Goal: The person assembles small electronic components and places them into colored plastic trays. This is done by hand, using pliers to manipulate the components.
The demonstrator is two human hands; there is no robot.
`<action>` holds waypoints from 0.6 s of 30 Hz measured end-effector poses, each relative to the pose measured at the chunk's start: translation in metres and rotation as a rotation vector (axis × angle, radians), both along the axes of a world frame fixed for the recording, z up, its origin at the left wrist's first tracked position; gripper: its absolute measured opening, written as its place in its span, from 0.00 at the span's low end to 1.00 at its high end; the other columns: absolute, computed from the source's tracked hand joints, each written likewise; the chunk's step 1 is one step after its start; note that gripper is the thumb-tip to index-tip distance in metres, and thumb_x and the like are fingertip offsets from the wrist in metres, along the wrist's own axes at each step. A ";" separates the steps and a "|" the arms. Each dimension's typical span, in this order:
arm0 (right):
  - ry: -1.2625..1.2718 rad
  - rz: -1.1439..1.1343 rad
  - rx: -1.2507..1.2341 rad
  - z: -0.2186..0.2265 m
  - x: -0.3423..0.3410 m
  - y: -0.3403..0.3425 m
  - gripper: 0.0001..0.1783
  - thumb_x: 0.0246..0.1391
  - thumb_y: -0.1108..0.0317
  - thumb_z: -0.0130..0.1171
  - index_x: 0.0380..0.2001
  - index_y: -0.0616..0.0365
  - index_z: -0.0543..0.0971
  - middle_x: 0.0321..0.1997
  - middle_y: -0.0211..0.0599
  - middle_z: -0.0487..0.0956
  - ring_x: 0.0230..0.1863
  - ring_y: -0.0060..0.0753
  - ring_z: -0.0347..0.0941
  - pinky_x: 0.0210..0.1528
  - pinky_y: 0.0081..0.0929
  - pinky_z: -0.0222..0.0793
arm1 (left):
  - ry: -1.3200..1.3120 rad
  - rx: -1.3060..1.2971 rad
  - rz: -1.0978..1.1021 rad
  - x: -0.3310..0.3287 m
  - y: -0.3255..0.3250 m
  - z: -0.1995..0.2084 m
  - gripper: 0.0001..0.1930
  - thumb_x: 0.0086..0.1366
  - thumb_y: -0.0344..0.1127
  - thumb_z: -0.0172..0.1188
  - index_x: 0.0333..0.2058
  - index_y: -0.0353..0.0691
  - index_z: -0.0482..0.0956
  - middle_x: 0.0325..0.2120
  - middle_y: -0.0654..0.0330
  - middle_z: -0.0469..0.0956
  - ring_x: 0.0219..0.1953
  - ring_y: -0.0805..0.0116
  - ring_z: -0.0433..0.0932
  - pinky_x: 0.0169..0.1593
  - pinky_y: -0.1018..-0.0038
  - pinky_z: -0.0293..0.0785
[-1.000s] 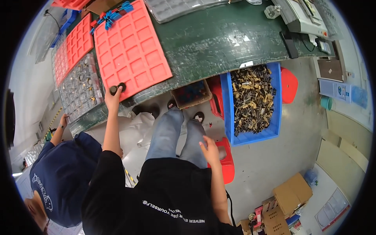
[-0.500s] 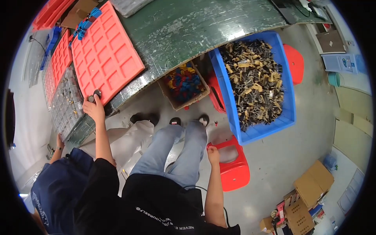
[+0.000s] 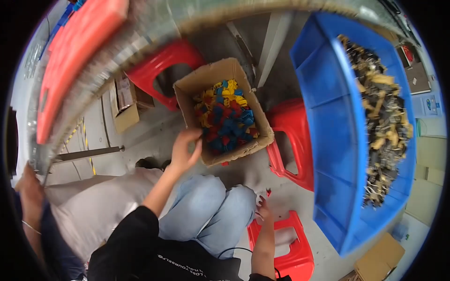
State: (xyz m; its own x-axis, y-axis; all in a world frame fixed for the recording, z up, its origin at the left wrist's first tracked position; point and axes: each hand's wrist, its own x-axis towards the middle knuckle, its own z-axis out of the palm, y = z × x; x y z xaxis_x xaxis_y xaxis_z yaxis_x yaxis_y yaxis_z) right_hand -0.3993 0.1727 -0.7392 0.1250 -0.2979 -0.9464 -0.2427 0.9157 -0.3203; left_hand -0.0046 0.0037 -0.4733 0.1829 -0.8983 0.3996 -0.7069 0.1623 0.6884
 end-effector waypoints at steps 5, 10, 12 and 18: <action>0.537 0.871 -0.509 -0.093 -0.173 -0.010 0.55 0.31 0.68 0.72 0.62 0.41 0.51 0.58 0.50 0.58 0.55 0.56 0.60 0.54 0.47 0.62 | -0.220 0.271 -0.389 -0.030 -0.115 -0.139 0.22 0.55 0.24 0.53 0.49 0.53 0.71 0.49 0.60 0.70 0.47 0.55 0.72 0.44 0.64 0.72; 0.851 0.622 -0.658 -0.130 -0.060 0.004 0.43 0.38 0.58 0.68 0.56 0.55 0.57 0.53 0.51 0.59 0.55 0.55 0.60 0.50 0.48 0.66 | -0.997 0.501 -0.893 -0.038 -0.119 -0.228 0.33 0.47 0.30 0.64 0.52 0.68 0.67 0.61 0.67 0.54 0.61 0.52 0.57 0.52 0.48 0.65; 0.837 0.498 -0.771 -0.131 -0.042 0.002 0.31 0.42 0.61 0.65 0.48 0.54 0.63 0.50 0.51 0.62 0.51 0.57 0.63 0.46 0.48 0.68 | -0.853 0.607 -0.852 -0.036 -0.125 -0.253 0.36 0.41 0.34 0.70 0.52 0.67 0.67 0.61 0.67 0.55 0.62 0.53 0.57 0.53 0.47 0.64; 0.815 0.569 -0.746 -0.127 -0.038 -0.014 0.14 0.46 0.68 0.57 0.38 0.55 0.68 0.41 0.54 0.69 0.42 0.59 0.69 0.43 0.49 0.68 | -0.846 0.714 -0.919 -0.043 -0.143 -0.248 0.28 0.40 0.35 0.70 0.44 0.58 0.73 0.54 0.66 0.64 0.59 0.56 0.60 0.53 0.45 0.62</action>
